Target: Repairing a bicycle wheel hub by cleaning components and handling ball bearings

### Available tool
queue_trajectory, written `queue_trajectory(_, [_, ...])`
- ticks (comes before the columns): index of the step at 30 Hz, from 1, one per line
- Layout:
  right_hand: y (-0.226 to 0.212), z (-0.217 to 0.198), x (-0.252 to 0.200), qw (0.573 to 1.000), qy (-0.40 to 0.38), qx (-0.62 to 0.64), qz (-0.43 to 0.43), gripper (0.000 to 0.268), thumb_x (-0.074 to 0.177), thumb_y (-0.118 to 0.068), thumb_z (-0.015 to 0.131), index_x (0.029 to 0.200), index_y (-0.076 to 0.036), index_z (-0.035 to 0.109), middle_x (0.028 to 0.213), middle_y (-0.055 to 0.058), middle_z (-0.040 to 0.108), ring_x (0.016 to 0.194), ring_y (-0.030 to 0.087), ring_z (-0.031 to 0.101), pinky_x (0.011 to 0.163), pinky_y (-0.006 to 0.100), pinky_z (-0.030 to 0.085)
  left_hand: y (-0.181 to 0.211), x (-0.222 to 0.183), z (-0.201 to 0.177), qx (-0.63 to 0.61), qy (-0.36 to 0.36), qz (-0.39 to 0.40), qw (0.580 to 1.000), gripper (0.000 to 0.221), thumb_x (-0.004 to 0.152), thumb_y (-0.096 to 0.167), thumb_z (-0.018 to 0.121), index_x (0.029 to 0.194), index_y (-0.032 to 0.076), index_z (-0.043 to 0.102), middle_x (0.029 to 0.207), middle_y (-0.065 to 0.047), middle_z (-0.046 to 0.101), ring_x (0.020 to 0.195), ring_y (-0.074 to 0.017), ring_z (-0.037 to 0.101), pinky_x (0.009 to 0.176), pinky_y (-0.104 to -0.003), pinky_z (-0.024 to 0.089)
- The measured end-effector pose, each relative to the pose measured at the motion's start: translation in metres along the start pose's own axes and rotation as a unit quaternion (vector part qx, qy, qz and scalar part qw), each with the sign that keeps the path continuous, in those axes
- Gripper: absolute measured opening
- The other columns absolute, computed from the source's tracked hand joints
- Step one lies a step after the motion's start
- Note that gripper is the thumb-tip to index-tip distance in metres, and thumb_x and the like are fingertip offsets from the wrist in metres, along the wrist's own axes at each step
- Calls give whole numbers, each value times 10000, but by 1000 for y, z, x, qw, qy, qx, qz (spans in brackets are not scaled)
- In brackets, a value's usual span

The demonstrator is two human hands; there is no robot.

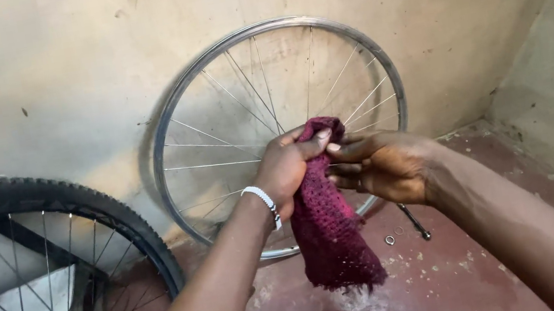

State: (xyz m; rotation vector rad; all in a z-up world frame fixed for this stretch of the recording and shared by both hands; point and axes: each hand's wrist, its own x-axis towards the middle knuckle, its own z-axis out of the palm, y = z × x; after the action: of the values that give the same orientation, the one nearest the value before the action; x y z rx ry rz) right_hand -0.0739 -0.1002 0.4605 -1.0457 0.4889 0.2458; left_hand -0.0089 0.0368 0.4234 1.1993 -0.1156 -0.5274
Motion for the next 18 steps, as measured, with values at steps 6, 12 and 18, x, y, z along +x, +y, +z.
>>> queue_trajectory(6, [27,-24,70,998,-46,18,-30,462,885,26,622,1337,-69,633,1132,111,578,1054,303,633,974,488,554,-10,27,-5,-8,-39,1,999,209,875,88,756,1074,29,739,719,-203,683,535,-303,675,453,-414,586])
queue_trajectory(12, [50,-22,92,991,29,-43,-122,61,880,-5,671,935,-10,646,717,69,518,616,205,560,573,336,536,7,32,3,388,72,108,912,107,827,323,741,852,252,817,789,-39,754,936,-291,745,791,-351,572])
queue_trajectory(18, [31,-3,78,988,49,-55,-136,71,962,-133,652,902,-99,637,625,-13,536,545,123,617,469,233,519,17,35,-3,385,121,98,910,197,833,410,704,755,250,790,630,17,703,707,-182,749,685,-311,568])
